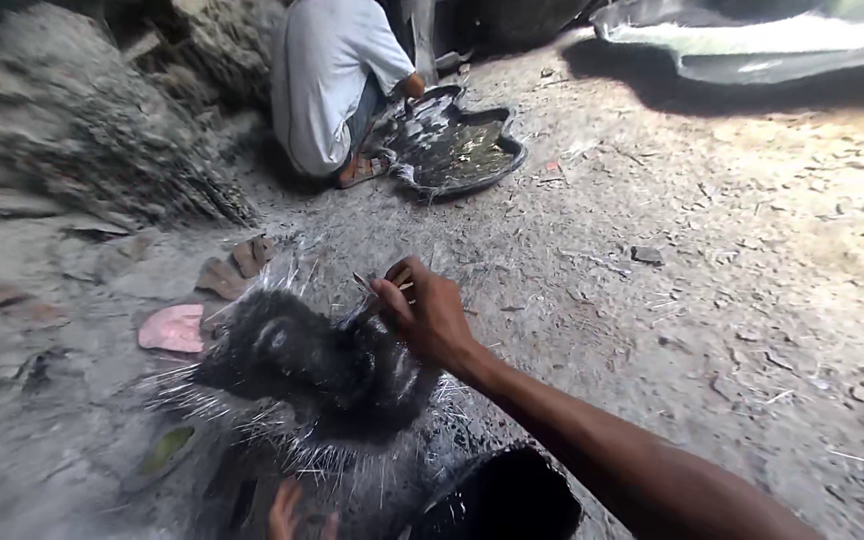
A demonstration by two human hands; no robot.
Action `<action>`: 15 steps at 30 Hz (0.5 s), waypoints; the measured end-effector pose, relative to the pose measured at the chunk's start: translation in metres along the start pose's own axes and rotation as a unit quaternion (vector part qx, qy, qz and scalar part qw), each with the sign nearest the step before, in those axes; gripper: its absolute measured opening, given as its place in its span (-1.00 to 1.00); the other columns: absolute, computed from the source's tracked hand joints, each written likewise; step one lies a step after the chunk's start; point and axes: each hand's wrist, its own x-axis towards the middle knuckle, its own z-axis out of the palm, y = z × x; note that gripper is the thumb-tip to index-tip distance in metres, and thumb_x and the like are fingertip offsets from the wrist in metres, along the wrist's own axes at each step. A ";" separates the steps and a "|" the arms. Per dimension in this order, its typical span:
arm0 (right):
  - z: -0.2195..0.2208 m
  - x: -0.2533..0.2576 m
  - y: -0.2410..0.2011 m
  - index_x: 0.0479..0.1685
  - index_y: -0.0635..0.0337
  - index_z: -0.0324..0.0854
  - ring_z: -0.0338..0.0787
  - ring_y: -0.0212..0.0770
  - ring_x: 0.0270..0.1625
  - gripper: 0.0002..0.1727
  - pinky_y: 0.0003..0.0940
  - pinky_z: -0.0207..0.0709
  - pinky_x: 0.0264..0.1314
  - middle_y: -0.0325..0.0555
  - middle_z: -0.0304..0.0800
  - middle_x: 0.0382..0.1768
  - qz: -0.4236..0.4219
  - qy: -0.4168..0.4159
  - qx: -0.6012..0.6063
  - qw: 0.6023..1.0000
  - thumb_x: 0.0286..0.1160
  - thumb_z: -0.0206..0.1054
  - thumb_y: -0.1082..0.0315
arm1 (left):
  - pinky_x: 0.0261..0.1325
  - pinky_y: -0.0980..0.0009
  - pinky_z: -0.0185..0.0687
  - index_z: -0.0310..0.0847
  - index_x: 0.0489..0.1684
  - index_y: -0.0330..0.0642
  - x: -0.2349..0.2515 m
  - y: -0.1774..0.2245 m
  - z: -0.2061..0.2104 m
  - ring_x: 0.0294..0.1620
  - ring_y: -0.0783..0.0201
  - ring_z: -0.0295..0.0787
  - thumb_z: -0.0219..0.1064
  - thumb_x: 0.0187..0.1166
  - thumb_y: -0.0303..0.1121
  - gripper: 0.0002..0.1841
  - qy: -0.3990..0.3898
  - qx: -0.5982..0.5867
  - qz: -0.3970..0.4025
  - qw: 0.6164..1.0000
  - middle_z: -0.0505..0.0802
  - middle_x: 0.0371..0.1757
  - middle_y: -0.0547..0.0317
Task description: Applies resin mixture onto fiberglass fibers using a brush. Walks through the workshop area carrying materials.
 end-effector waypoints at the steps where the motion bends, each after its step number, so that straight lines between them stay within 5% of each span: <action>1: -0.002 0.003 -0.001 -0.02 0.19 0.67 0.86 -0.23 -0.38 -0.65 -0.16 0.76 -0.22 -0.12 0.86 -0.35 0.011 0.001 0.010 1.000 0.70 0.31 0.05 | 0.53 -0.06 0.53 -0.14 0.78 -0.57 0.020 0.007 -0.004 0.65 -0.24 0.41 0.52 0.42 -0.27 0.02 -0.007 -0.003 -0.015 1.000 0.29 0.71 -0.54; 3: -0.005 0.000 -0.005 -0.02 0.17 0.66 0.89 -0.27 -0.39 -0.68 -0.23 0.82 -0.24 -0.16 0.87 -0.38 0.007 0.026 0.032 0.999 0.72 0.28 0.06 | 0.60 -0.01 0.46 -0.18 0.82 -0.51 0.049 0.013 -0.005 0.68 -0.22 0.38 0.60 0.28 -0.27 0.13 -0.012 -0.015 -0.033 0.999 0.24 0.75 -0.51; 5: -0.005 -0.019 -0.014 0.06 0.20 0.60 0.75 -0.21 -0.53 -0.71 -0.20 0.68 -0.47 -0.11 0.77 -0.46 -0.015 0.022 0.027 0.999 0.74 0.27 0.13 | 0.69 0.11 0.36 -0.18 0.81 -0.56 0.065 0.014 -0.001 0.70 -0.17 0.36 0.65 0.24 -0.26 0.17 -0.029 -0.020 -0.055 0.998 0.27 0.72 -0.56; 8: -0.006 -0.039 -0.018 0.08 0.19 0.62 0.65 -0.19 -0.59 -0.74 -0.19 0.60 -0.55 -0.09 0.70 -0.48 -0.021 -0.010 0.013 1.000 0.73 0.29 0.18 | 0.67 0.20 0.39 0.18 0.60 -0.69 0.073 0.016 0.008 0.59 -0.06 0.52 0.61 0.30 -0.30 -0.08 -0.041 0.006 -0.049 0.998 0.55 0.51 -0.52; 13: -0.013 -0.048 -0.017 0.11 0.09 0.54 0.65 -0.25 -0.65 -0.73 -0.30 0.52 -0.70 -0.18 0.71 -0.52 -0.007 0.042 0.022 0.999 0.76 0.24 0.08 | 0.64 0.13 0.40 0.43 0.44 -0.65 0.069 0.035 0.012 0.51 -0.06 0.62 0.53 0.45 -0.33 -0.33 -0.055 0.070 -0.086 0.992 0.70 0.37 -0.45; 15: 0.001 -0.046 -0.014 0.11 0.12 0.54 0.60 -0.21 -0.67 -0.71 -0.25 0.50 -0.70 -0.15 0.67 -0.54 0.005 0.029 0.020 0.999 0.75 0.26 0.08 | 0.61 -0.01 0.40 0.47 0.40 -0.67 0.071 0.045 0.014 0.46 -0.21 0.64 0.44 0.57 -0.28 -0.40 -0.077 0.133 -0.090 0.984 0.72 0.32 -0.52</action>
